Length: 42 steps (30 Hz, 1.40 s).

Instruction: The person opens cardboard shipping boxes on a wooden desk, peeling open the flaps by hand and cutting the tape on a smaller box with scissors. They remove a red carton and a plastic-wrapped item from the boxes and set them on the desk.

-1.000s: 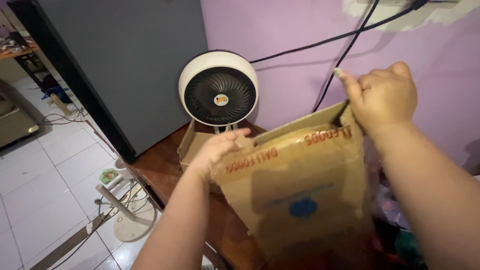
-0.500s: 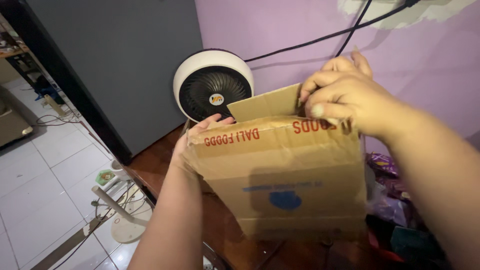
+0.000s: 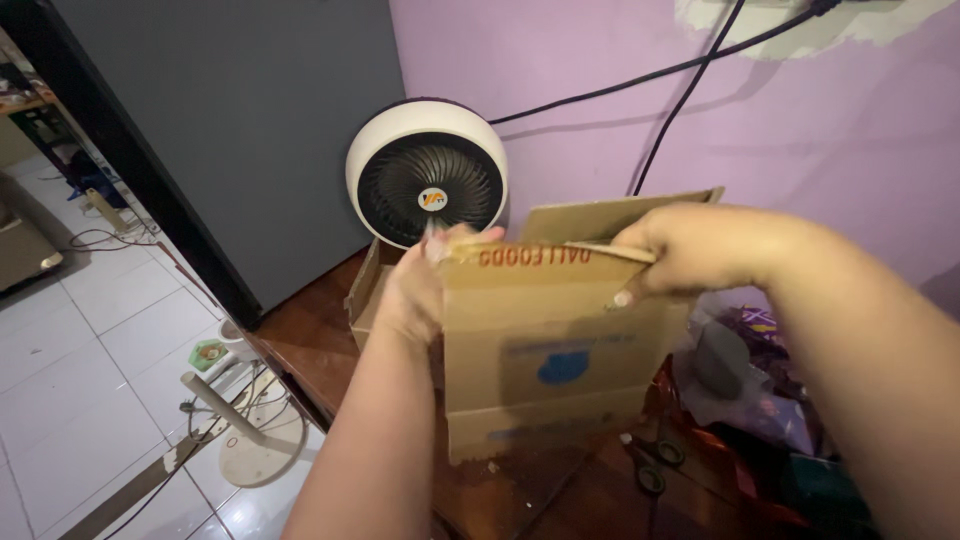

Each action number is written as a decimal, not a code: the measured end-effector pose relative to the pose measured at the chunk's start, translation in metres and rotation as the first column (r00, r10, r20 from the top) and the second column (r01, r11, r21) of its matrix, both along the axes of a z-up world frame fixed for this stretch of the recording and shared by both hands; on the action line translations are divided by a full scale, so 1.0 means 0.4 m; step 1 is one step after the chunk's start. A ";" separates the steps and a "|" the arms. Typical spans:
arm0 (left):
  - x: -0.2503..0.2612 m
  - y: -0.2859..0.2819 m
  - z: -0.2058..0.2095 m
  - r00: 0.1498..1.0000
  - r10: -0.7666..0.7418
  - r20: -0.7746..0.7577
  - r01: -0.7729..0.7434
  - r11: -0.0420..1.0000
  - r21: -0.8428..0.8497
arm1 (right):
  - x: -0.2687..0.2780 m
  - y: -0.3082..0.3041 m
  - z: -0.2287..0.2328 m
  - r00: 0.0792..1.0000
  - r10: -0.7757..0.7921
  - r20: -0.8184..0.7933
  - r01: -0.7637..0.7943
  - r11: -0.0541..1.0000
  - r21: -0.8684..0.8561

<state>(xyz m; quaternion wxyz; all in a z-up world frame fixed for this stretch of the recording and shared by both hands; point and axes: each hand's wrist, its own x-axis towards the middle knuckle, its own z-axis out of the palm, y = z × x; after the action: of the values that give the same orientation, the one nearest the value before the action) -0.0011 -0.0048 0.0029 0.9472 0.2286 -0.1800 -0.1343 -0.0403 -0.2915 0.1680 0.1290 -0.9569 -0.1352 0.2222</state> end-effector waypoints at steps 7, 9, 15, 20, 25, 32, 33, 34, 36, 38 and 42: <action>-0.144 -0.058 0.061 0.983 0.094 0.155 -0.181 0.525 0.831 | 0.066 -0.052 -0.013 0.966 -0.033 0.257 0.029 0.999 0.021; -0.165 -0.073 0.079 0.975 0.149 0.164 -0.208 0.355 0.912 | 0.076 -0.060 -0.026 0.912 0.000 0.409 0.007 1.000 -0.017; -0.187 -0.058 0.081 0.983 0.095 0.157 -0.174 0.754 0.634 | 0.097 -0.099 -0.005 0.524 0.099 0.846 -0.327 0.941 0.092; -0.197 -0.053 0.054 0.967 0.241 0.082 -0.233 0.711 0.663 | 0.083 -0.097 0.006 0.744 -0.132 0.655 -0.065 0.961 0.268; -0.216 -0.038 0.029 0.916 0.335 0.222 -0.380 0.541 0.750 | 0.063 -0.081 -0.028 0.597 -0.152 0.788 -0.142 0.946 0.291; -0.254 0.054 -0.026 0.795 0.606 -0.023 -0.552 0.739 0.387 | 0.128 -0.109 -0.073 0.717 -0.378 0.586 -0.033 0.821 0.570; -0.263 0.072 -0.035 0.761 0.640 -0.106 -0.576 0.741 0.345 | 0.133 -0.103 -0.092 0.877 -0.380 0.295 0.108 0.752 0.650; -0.274 0.091 -0.045 0.729 0.679 -0.089 -0.608 0.702 0.371 | 0.132 -0.099 -0.112 0.942 -0.334 -0.029 0.265 0.689 0.674; -0.302 0.136 -0.063 0.658 0.751 -0.051 -0.670 0.615 0.417 | 0.129 -0.049 -0.169 0.955 -0.292 0.046 0.146 0.602 0.785; -0.346 0.194 -0.082 0.594 0.804 -0.026 -0.720 0.546 0.428 | 0.129 0.014 -0.214 0.967 -0.251 0.033 0.092 0.469 0.878; -0.445 0.342 -0.123 0.475 0.868 -0.146 -0.766 0.490 0.416 | 0.122 0.227 -0.322 0.990 0.024 -0.136 0.133 0.111 0.985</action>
<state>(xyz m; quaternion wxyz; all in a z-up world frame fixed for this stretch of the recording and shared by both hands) -0.1793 0.1321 -0.0465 0.8630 0.3980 0.1401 0.2779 0.0086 -0.2008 0.0392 0.7488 -0.6171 -0.2058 0.1267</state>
